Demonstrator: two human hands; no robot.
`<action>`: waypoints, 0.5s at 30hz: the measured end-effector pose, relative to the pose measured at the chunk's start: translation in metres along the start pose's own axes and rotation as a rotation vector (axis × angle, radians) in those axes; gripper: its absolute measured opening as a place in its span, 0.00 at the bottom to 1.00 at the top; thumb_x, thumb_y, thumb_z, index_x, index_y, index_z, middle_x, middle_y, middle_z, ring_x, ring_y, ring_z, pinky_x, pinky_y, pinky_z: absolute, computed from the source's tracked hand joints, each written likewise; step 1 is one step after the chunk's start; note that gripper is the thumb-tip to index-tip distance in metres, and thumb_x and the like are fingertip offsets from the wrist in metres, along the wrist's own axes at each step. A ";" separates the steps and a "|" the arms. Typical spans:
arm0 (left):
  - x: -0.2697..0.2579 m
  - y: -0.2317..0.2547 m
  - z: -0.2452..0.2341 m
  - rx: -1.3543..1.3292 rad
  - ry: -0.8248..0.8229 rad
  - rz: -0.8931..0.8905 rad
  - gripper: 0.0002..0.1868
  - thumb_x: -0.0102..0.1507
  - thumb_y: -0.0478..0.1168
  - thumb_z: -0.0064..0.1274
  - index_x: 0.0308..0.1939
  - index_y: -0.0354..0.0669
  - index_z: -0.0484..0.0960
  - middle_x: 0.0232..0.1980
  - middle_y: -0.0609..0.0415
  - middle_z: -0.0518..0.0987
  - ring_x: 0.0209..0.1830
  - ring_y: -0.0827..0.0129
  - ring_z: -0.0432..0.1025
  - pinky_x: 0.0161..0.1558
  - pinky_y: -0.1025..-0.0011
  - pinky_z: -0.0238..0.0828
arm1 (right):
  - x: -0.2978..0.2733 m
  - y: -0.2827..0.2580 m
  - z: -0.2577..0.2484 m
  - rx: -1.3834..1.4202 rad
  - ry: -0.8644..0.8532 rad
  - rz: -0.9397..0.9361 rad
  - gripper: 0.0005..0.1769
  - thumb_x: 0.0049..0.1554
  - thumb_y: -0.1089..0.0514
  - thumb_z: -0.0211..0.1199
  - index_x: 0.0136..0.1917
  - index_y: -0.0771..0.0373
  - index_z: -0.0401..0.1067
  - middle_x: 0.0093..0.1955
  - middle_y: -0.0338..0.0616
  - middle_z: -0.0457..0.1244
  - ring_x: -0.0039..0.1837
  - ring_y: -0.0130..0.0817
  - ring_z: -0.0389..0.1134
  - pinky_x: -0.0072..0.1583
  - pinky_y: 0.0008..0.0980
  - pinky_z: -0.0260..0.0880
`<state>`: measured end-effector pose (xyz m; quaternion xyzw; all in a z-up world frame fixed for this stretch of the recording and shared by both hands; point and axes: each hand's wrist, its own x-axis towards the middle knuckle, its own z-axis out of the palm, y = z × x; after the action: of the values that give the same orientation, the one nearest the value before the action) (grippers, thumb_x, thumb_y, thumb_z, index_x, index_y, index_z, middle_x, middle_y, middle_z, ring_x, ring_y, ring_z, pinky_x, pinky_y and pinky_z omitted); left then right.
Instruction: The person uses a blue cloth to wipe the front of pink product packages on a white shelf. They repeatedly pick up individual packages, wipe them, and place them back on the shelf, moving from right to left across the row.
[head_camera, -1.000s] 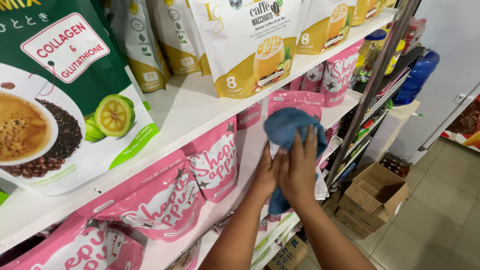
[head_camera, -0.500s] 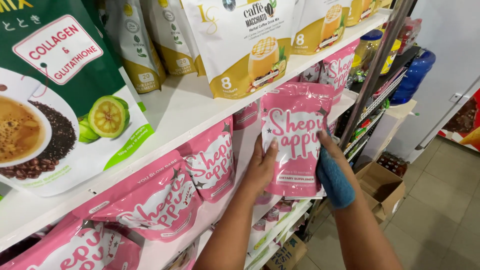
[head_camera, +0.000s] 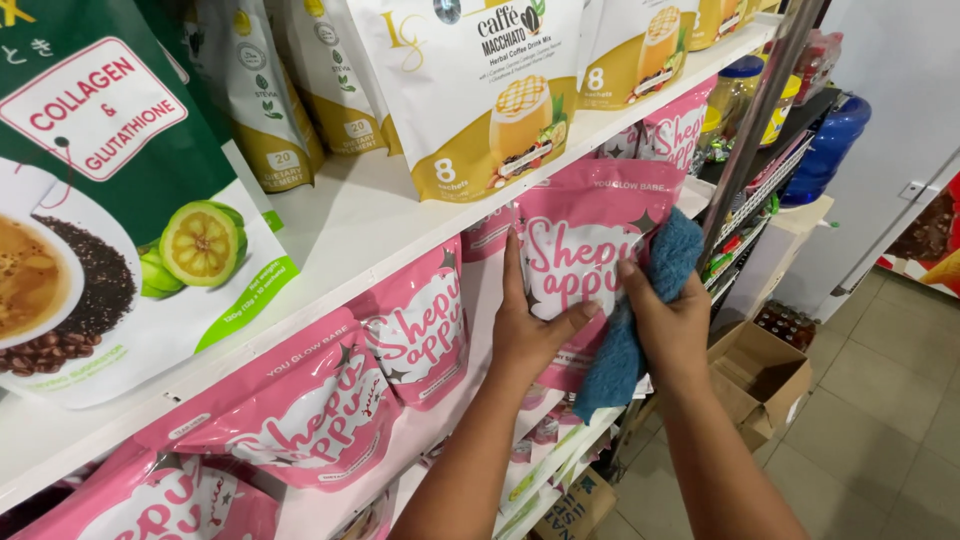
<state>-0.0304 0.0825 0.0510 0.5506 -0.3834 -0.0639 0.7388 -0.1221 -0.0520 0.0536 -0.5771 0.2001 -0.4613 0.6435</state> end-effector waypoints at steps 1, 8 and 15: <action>0.000 -0.003 -0.001 -0.001 -0.001 -0.002 0.66 0.54 0.44 0.71 0.83 0.43 0.36 0.65 0.44 0.77 0.59 0.65 0.76 0.59 0.68 0.75 | 0.003 -0.006 -0.003 -0.001 0.002 0.001 0.13 0.59 0.57 0.69 0.56 0.61 0.75 0.47 0.34 0.69 0.46 0.21 0.67 0.48 0.24 0.68; -0.011 -0.023 -0.001 -0.175 -0.189 -0.115 0.64 0.56 0.45 0.69 0.84 0.44 0.39 0.72 0.50 0.69 0.61 0.69 0.73 0.58 0.67 0.76 | 0.064 -0.056 -0.028 0.425 -0.155 0.352 0.26 0.61 0.44 0.52 0.65 0.61 0.70 0.56 0.46 0.69 0.51 0.34 0.74 0.54 0.33 0.75; -0.004 -0.053 -0.001 -0.169 -0.159 -0.103 0.56 0.64 0.44 0.62 0.84 0.45 0.37 0.71 0.51 0.71 0.62 0.69 0.72 0.60 0.68 0.75 | 0.088 0.162 -0.034 0.542 -0.227 0.488 0.23 0.64 0.48 0.52 0.66 0.64 0.69 0.58 0.51 0.70 0.54 0.40 0.74 0.56 0.37 0.76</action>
<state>-0.0155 0.0652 0.0034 0.4983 -0.4052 -0.1772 0.7457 -0.0467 -0.1586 -0.0811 -0.3688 0.1298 -0.2636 0.8818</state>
